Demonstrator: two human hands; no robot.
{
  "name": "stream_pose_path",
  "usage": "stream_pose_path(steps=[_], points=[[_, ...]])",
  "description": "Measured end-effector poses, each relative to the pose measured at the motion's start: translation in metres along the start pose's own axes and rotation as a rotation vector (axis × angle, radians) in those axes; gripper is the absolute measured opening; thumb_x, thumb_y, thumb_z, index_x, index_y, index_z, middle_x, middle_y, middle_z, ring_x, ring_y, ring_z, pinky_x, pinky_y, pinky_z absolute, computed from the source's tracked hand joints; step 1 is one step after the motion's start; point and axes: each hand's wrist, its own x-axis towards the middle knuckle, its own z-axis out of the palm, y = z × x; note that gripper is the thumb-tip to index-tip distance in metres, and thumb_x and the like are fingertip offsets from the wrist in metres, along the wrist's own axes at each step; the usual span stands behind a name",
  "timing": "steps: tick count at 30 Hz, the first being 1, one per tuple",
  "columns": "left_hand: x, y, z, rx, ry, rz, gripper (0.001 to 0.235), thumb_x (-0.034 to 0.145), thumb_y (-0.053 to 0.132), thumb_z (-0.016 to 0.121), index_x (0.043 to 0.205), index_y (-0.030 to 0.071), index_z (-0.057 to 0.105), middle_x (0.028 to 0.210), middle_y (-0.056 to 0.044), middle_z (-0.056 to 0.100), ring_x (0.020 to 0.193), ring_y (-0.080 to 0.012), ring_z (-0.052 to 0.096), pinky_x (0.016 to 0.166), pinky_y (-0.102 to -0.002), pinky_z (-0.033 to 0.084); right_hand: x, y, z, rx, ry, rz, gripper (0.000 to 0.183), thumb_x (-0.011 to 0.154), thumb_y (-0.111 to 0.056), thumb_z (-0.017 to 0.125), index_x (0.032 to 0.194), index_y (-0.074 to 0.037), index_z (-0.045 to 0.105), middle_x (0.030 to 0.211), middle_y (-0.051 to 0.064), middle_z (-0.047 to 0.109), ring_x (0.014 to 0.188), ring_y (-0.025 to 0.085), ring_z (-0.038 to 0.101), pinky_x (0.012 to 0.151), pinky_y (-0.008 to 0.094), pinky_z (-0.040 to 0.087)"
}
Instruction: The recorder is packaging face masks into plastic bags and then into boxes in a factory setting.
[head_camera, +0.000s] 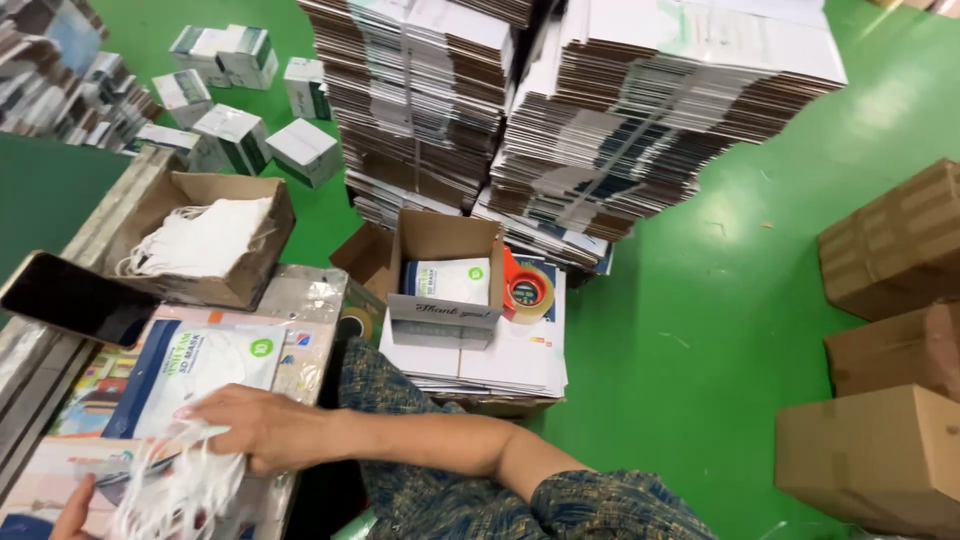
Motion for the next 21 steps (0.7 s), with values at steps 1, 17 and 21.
stream_pose_path(steps=[1, 17, 21], points=[[-0.003, 0.006, -0.002, -0.12, -0.028, -0.001, 0.052, 0.082, -0.004, 0.068, 0.133, -0.006, 0.059, 0.102, -0.017, 0.069, 0.086, -0.0206, 0.069, 0.076, -0.031, 0.056, -0.009, 0.013, 0.009, 0.066, -0.164, 0.082, 0.056, 0.066, 0.0, 0.067, 0.122, -0.011, 0.069, 0.114, 0.012, 0.071, 0.106, 0.033, 0.068, 0.095, 0.039, 0.055], [0.008, 0.12, -0.055, -0.189, -0.316, -0.323, 0.043, 0.061, 0.014, 0.093, 0.098, -0.002, 0.079, 0.079, -0.007, 0.081, 0.069, -0.0118, 0.071, 0.063, -0.03, 0.057, 0.029, -0.014, -0.069, 0.645, -0.447, 0.254, 0.029, 0.08, -0.016, 0.076, 0.109, -0.014, 0.074, 0.1, 0.013, 0.076, 0.094, 0.03, 0.076, 0.083, 0.04, 0.058], [0.001, 0.118, -0.045, -0.196, -0.346, -0.359, 0.031, 0.067, 0.012, 0.091, 0.095, 0.002, 0.083, 0.081, -0.007, 0.083, 0.069, -0.0103, 0.071, 0.066, -0.028, 0.057, 0.009, -0.005, -0.054, 0.29, -0.603, 0.183, 0.017, 0.08, -0.011, 0.078, 0.097, -0.011, 0.08, 0.092, 0.013, 0.071, 0.088, 0.032, 0.07, 0.078, 0.039, 0.053]])
